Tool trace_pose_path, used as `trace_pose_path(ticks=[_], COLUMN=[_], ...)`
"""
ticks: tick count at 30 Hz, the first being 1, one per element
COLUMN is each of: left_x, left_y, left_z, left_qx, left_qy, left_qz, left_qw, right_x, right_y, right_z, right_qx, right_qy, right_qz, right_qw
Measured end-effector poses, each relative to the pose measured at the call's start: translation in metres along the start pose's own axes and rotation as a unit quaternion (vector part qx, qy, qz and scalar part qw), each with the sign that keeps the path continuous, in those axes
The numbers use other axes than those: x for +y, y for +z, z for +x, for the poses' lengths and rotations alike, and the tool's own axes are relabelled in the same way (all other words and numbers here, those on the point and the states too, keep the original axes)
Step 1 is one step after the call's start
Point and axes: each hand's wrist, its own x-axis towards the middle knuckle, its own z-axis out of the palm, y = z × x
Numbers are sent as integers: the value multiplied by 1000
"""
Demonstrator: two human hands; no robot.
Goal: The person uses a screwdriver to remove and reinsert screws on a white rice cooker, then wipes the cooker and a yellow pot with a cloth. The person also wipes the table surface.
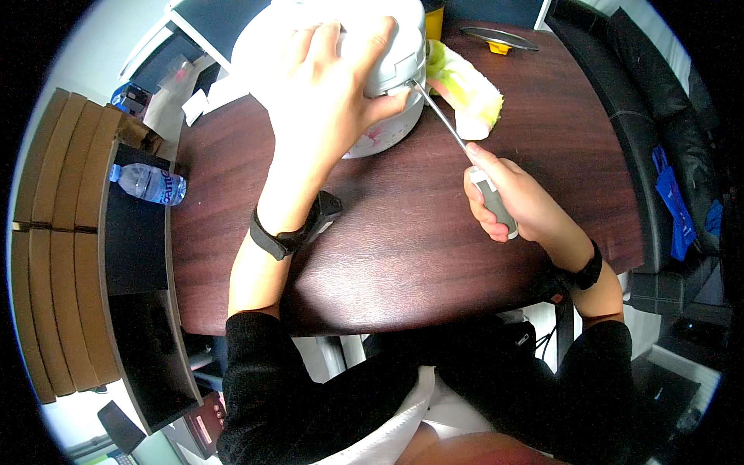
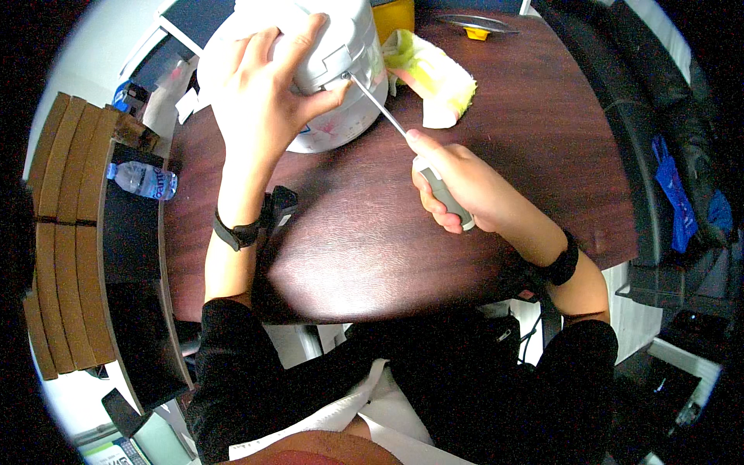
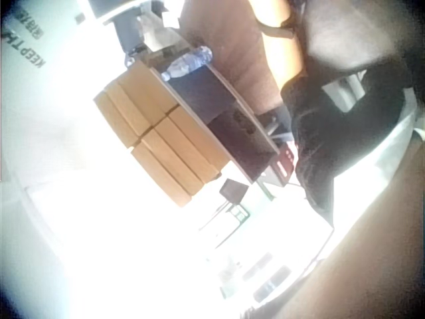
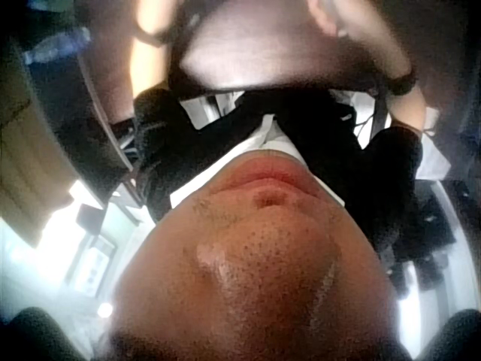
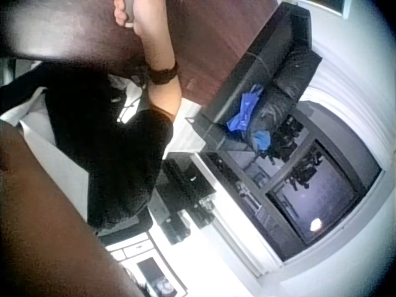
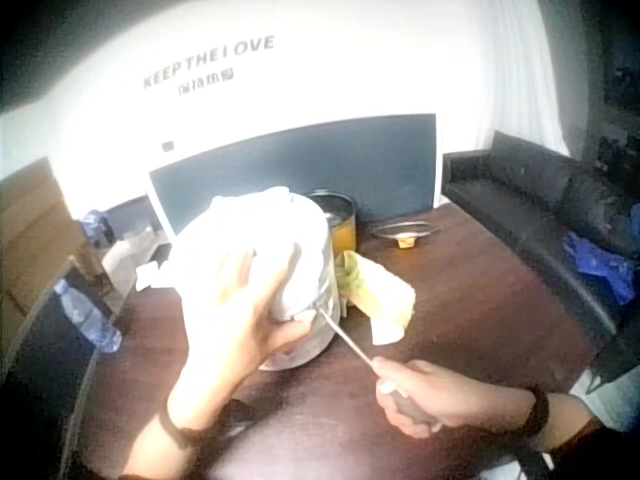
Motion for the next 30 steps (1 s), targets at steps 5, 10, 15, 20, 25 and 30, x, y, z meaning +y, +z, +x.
trace_pose_path(ticks=[5,10,15,20,25,30], left_x=[2,2,1,8,-1,3], left_y=[-1,-3,1,-8,0,-2], left_z=[2,1,1,4,-1,3], left_qx=[-5,-13,14,-30,1,3], left_qy=[-3,-6,2,-23,1,-1], left_qz=[-8,6,-7,-5,9,-8], left_qw=[1000,1000,1000,999,1000,1000], right_x=[2,4,5,-7,-37,-18], right_y=[1,0,2,-21,-16,-27], right_z=[3,2,3,4,-15,-3], right_qx=[-7,-6,0,157,367,194], right_qy=[-4,-12,-6,-102,-259,-107], right_qz=[6,10,15,-298,-635,-334], right_qw=[1000,1000,1000,936,628,916])
